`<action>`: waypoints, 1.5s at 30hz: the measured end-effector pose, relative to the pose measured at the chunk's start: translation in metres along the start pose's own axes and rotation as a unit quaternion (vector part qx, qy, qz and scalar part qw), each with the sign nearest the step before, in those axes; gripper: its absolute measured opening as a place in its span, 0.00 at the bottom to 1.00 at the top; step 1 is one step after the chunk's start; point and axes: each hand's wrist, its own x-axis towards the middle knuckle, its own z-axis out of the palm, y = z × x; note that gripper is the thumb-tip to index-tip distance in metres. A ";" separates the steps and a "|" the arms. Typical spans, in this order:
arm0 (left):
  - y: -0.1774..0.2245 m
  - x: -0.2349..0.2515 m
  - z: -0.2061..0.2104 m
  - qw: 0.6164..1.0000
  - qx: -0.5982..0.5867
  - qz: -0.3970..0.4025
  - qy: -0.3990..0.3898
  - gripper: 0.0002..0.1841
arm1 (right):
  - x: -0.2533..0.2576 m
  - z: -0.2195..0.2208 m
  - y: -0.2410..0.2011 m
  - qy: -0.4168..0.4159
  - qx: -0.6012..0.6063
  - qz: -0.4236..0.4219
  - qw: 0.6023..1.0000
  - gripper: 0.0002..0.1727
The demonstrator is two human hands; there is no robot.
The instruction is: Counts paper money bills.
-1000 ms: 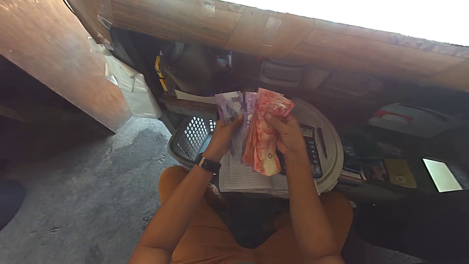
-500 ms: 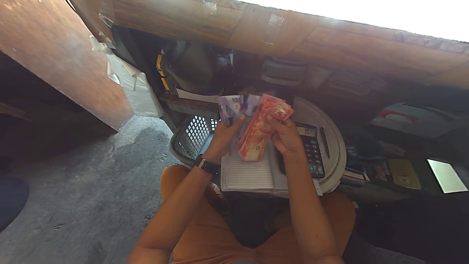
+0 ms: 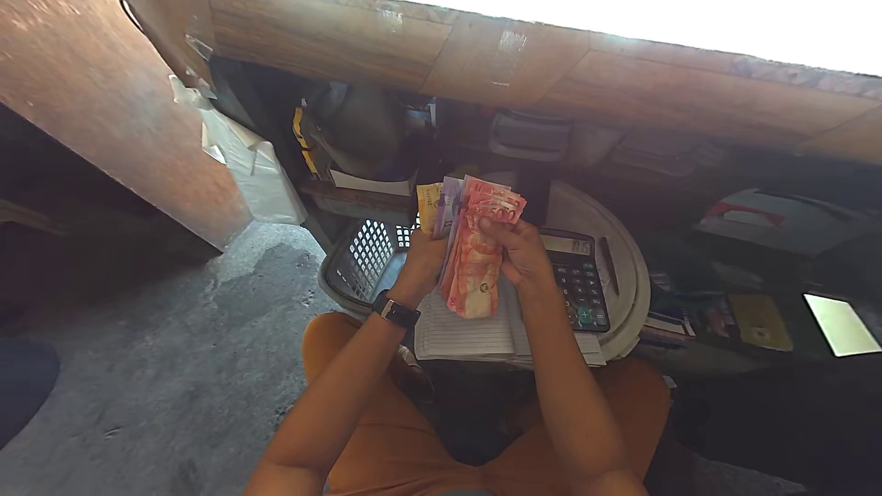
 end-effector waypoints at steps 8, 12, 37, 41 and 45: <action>-0.002 0.004 0.005 1.000 -0.002 -0.010 -0.013 0.09 | -0.001 0.000 0.001 0.006 -0.015 -0.008 1.000 0.06; -0.003 -0.001 -0.010 0.999 0.030 0.005 -0.037 0.12 | 0.005 -0.015 -0.004 0.036 0.004 -0.029 0.999 0.09; 0.020 0.001 0.021 0.962 0.191 0.057 -0.187 0.22 | -0.005 0.013 -0.012 0.004 -0.066 -0.153 0.986 0.21; 0.001 0.007 0.017 0.983 0.080 0.105 -0.125 0.17 | -0.012 0.011 -0.023 -0.064 -0.160 -0.205 0.964 0.41; -0.026 0.026 -0.005 0.978 -0.039 0.160 -0.125 0.26 | -0.030 -0.017 -0.036 -0.116 -0.343 -0.157 0.919 0.30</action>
